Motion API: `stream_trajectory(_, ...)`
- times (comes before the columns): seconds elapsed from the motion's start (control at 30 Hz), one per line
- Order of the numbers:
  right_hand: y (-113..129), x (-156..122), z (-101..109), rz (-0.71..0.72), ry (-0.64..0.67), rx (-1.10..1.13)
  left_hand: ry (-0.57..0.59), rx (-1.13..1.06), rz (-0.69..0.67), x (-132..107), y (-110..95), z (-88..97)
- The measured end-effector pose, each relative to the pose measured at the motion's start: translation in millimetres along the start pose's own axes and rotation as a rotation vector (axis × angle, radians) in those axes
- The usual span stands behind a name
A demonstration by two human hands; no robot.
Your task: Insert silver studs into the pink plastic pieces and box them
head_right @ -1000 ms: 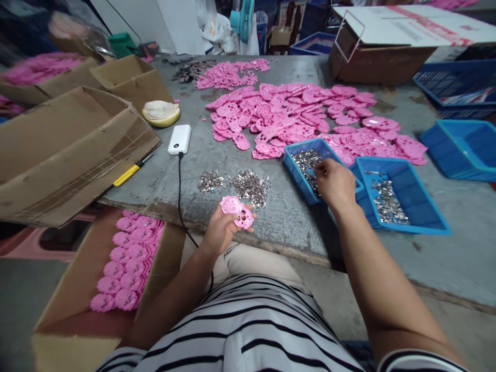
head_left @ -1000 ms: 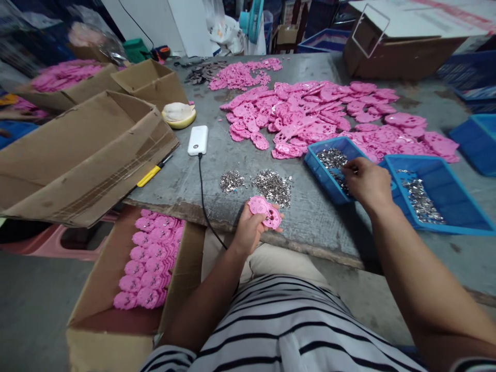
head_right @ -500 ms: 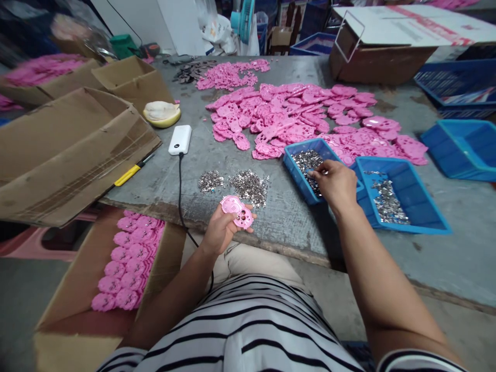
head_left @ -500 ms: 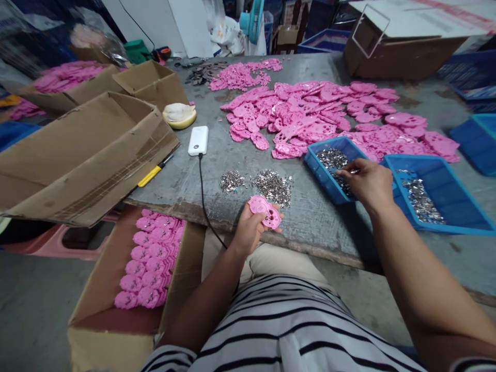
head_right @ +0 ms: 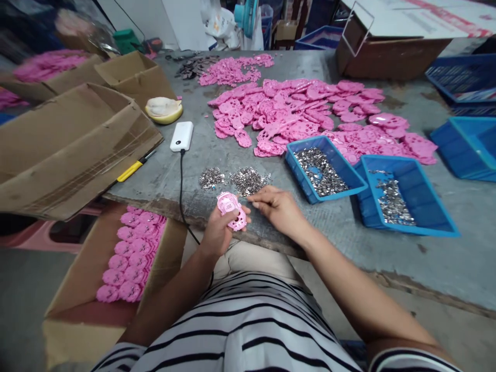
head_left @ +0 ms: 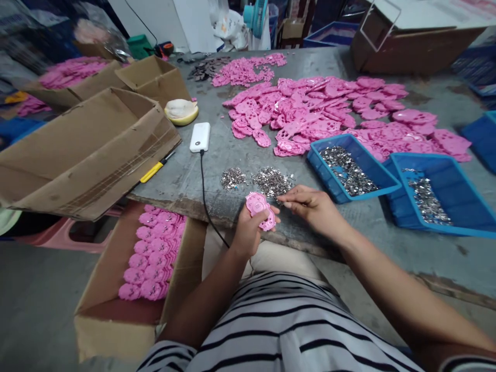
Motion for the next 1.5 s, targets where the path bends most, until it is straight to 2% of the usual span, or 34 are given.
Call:
stream_trajectory(0.1, 5.8, -0.8, -9.8, 0.038, 0.005, -0.058, -0.054, 0.041, -0.014, -5.3, -3.2, -1.9)
stream_trajectory(0.3, 13.4, -5.0, -13.8, -0.05, 0.051, -0.101, -0.145, 0.148, -0.039, -8.1, -12.0, -7.6)
stream_trajectory(0.5, 23.1, -2.5, -15.4, -0.099, 0.147, -0.198, -0.214, 0.374, -0.062, -7.8, -12.3, 1.7)
stream_trajectory(0.63, 22.2, 1.6, -18.7, -0.126, 0.159, 0.015, -0.268, 0.386, -0.113, -9.9, -11.9, 9.8)
stream_trajectory(0.73, 13.9, 3.3, -24.0, -0.212, 0.165, 0.244, -0.326, 0.418, -0.139, -12.7, -12.6, 11.3)
stream_trajectory(0.8, 9.5, 3.2, -27.1, -0.26, 0.172, 0.297, -0.345, 0.454, -0.166, -14.5, -14.6, 9.3)
stream_trajectory(0.9, 9.3, 2.2, -26.6, -0.242, 0.098, 0.305, -0.244, 0.349, -0.175, -14.2, -15.9, 1.9)
stream_trajectory(1.03, 19.4, 1.2, -24.2, -0.107, -0.016, 0.285, -0.034, 0.012, -0.118, -9.9, -15.8, -8.8)
stream_trajectory(1.17, 27.1, 2.1, -28.3, -0.065, 0.026, 0.195, -0.026, -0.099, -0.033, -6.0, -13.1, -9.6)
stream_trajectory(1.37, 25.1, 1.9, -28.9, -0.104, 0.019, 0.175, -0.027, -0.107, -0.049, -4.4, -12.4, -13.2)
stream_trajectory(1.5, 27.6, 2.2, -29.1, -0.079, 0.066, 0.157, -0.054, -0.113, -0.051, -4.8, -13.7, -14.0)
Point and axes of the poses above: each hand's wrist, its own x-axis towards the middle knuckle, its own z-axis out of the back of the hand, y = z × x, the point moved 5 cm from there along x, towards the middle knuckle, and after that the axes turned 12 degrees about y, right-handed, at the moved point
